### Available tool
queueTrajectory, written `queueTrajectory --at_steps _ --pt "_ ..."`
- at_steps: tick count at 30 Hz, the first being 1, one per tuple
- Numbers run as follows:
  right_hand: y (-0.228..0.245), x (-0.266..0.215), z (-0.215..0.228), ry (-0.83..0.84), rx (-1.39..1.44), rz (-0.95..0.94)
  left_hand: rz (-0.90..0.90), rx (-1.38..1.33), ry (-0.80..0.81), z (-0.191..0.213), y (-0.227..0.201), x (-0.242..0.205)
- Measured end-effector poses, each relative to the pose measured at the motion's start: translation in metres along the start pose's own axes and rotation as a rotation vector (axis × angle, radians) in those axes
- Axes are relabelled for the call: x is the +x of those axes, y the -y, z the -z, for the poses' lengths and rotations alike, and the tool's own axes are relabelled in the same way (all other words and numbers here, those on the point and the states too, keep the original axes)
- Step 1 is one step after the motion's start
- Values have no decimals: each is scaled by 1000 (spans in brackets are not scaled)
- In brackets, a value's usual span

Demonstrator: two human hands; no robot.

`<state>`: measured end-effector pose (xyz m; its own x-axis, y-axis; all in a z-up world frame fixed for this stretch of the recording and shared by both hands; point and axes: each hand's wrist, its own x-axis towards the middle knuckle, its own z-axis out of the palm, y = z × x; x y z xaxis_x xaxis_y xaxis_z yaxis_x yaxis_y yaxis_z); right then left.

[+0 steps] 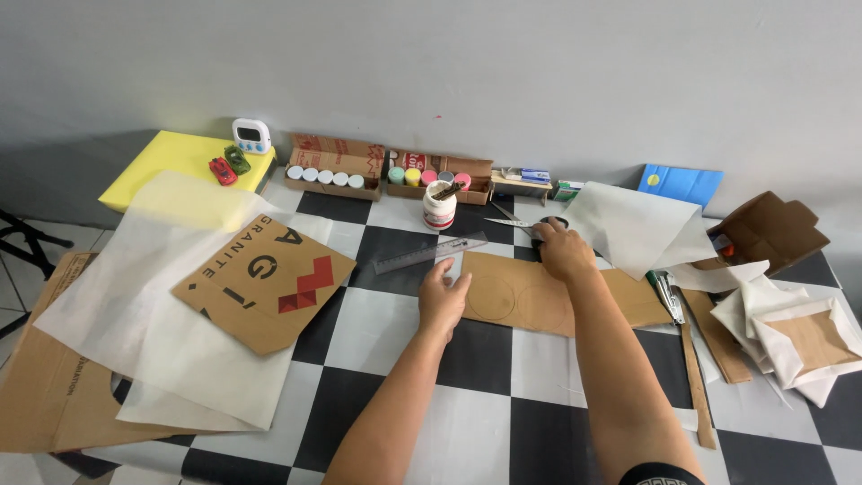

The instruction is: Drawing circular shapes on cardboard using a pen and ruler, then cutting them out with scissors.

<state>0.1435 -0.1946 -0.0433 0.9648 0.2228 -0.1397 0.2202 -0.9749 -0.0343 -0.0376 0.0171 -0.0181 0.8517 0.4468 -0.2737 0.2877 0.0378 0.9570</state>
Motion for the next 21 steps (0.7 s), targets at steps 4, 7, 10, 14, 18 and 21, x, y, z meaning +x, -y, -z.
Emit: queueTrajectory --at_steps 4,7,10,14,18,21 --pt "-12 12 -5 -5 -112 3 -4 -54 -17 -1 -2 -1" --pt "-17 14 -24 -81 -181 -50 43 -132 -38 -3 7 7" --pt "-13 -1 -44 -284 -77 -114 102 -229 -19 0 1 2" --pt "-12 -17 -52 -769 205 -155 159 -294 70 5 6 -7" --pt "-8 -39 -28 -824 673 -128 145 -271 295 3 12 -12" --pt "-21 -30 -38 -811 1290 -60 79 -353 263 -14 43 5"
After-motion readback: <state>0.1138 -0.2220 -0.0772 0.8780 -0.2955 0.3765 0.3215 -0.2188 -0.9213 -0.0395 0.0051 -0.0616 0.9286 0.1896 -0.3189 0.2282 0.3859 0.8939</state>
